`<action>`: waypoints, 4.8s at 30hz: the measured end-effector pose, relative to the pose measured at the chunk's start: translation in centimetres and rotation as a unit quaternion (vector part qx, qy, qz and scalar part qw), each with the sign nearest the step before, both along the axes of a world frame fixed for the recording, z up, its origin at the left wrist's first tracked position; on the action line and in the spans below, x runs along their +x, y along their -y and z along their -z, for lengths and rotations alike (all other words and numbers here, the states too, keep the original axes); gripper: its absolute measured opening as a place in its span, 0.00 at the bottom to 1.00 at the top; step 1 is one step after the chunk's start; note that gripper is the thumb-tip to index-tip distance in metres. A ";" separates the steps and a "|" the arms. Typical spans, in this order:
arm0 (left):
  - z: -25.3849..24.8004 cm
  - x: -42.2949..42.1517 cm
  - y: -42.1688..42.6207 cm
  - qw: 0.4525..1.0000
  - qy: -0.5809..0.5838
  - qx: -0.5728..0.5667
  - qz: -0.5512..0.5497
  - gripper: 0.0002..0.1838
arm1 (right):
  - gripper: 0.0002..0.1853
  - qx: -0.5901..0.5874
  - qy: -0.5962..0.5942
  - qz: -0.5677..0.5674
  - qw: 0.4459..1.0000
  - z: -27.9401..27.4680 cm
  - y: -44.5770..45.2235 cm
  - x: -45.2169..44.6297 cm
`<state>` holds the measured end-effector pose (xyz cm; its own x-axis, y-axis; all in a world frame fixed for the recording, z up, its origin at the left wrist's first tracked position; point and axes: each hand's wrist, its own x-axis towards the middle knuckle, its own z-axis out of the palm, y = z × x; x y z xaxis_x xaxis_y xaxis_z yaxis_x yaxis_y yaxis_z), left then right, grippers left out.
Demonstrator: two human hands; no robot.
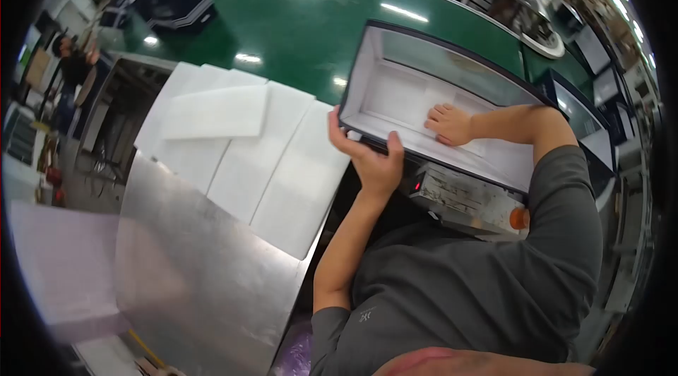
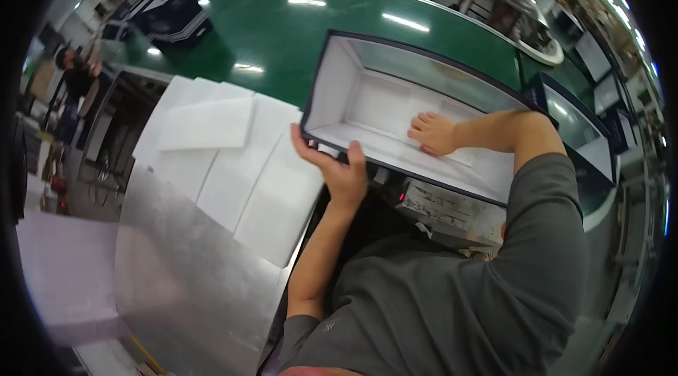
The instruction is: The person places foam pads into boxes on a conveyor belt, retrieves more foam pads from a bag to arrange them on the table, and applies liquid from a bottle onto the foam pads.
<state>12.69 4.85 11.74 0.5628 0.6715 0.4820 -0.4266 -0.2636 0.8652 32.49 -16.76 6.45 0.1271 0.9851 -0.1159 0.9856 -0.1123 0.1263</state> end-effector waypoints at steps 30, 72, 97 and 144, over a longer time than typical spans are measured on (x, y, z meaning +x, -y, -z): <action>4.6 8.6 -2.0 0.964 -0.122 0.085 -0.222 0.30 | 0.29 -0.053 -0.211 0.022 0.976 -24.4 2.4 51.9; 22.5 -29.9 7.7 0.256 0.335 -0.485 -0.766 0.36 | 0.26 0.009 -0.376 -0.662 0.648 0.9 -42.7 -53.8; 15.5 -31.7 4.0 0.324 0.157 -0.470 -0.806 0.36 | 0.42 -0.120 -0.071 -0.744 0.653 5.7 -32.9 -49.3; 9.8 -24.7 -1.1 0.754 0.202 -0.470 -0.412 0.31 | 0.17 0.063 -0.410 -0.404 0.815 -2.3 -40.4 -28.2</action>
